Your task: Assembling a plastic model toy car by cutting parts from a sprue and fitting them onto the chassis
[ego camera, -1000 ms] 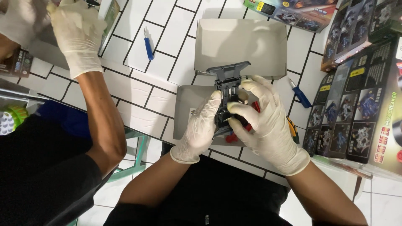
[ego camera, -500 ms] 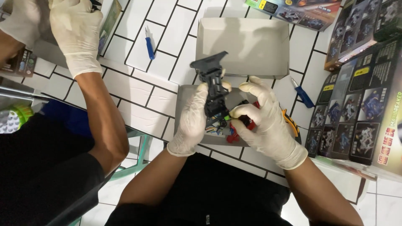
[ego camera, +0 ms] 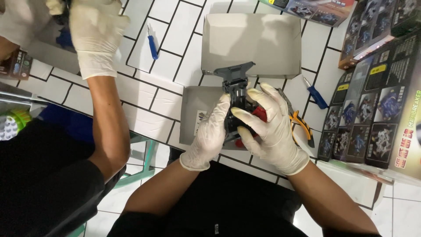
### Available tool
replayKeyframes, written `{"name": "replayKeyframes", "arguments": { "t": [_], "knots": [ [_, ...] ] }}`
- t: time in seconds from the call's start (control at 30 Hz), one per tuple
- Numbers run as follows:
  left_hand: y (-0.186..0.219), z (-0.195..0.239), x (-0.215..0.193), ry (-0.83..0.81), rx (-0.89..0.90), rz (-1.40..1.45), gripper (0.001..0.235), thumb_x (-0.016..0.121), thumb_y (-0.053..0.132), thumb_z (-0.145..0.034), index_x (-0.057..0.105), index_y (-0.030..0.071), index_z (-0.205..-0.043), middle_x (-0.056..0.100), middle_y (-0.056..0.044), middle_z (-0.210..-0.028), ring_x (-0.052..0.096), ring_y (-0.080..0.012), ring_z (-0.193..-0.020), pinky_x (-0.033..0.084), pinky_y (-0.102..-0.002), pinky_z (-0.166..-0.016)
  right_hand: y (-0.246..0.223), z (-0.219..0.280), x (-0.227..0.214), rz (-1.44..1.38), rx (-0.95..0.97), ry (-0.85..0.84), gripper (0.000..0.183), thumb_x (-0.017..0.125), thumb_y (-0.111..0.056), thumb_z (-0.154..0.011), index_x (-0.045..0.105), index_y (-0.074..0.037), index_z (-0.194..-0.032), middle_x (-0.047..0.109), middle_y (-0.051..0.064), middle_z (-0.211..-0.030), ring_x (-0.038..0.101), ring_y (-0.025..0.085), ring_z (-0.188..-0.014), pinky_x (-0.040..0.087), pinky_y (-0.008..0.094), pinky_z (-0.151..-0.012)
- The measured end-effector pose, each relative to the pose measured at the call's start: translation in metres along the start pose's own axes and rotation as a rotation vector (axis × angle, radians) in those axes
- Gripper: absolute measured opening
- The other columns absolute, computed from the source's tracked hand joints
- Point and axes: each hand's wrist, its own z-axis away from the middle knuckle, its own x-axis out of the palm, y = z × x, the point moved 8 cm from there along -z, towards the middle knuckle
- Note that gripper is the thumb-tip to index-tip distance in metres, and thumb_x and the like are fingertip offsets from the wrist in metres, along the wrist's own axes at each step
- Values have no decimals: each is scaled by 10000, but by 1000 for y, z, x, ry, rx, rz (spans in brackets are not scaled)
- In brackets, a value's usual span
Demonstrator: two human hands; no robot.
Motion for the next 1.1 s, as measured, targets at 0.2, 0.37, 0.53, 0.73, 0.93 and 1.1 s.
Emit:
{"name": "replayKeyframes", "arguments": {
  "t": [0.2, 0.37, 0.53, 0.73, 0.93, 1.1],
  "knots": [
    [-47, 8, -18, -11, 727, -671, 349, 446, 105, -1122, 473, 44, -1465, 514, -196, -1507, 489, -327, -1451, 378, -419, -1299, 0, -3, -2, 32, 7, 31, 343, 745, -12, -912, 634, -101, -1224, 546, 217, -1291, 601, 407, -1201, 463, 616, -1171],
    [-37, 7, -15, -43, 574, -534, 377, 454, 148, -1108, 465, 41, -1470, 495, -194, -1525, 466, -324, -1466, 367, -412, -1291, 0, -2, -5, 91, 34, 55, 274, 765, -28, -919, 680, -132, -1157, 580, 179, -1281, 585, 424, -1236, 480, 558, -1136],
    [-28, 20, -8, 9, 879, -816, 372, 498, 37, -1109, 451, 21, -1478, 512, -198, -1505, 516, -351, -1434, 416, -435, -1287, -5, 1, -7, 208, 9, 113, 322, 846, -76, -939, 663, -171, -1187, 564, 145, -1325, 509, 399, -1314, 536, 528, -1064],
    [-26, 25, -3, 80, 987, -946, 336, 489, -25, -1096, 475, -56, -1430, 548, -198, -1461, 573, -313, -1376, 467, -381, -1235, -6, 2, -9, 190, 6, 135, 271, 871, -81, -934, 676, -170, -1099, 565, 142, -1278, 562, 411, -1244, 523, 521, -1089],
    [-30, 19, -6, -6, 833, -819, 368, 496, 37, -1107, 457, 22, -1472, 514, -197, -1506, 517, -345, -1434, 408, -425, -1285, 2, 3, -6, 162, 64, 101, 233, 870, -122, -904, 730, -175, -1083, 594, 134, -1283, 567, 433, -1268, 530, 528, -1072],
    [-28, 21, -6, -9, 884, -855, 391, 507, -8, -1096, 426, -11, -1479, 515, -237, -1493, 534, -378, -1416, 433, -434, -1269, 0, 0, -5, 125, 74, 91, 291, 867, -77, -904, 689, -132, -1127, 592, 140, -1270, 592, 445, -1241, 525, 549, -1096]
  ]
}}
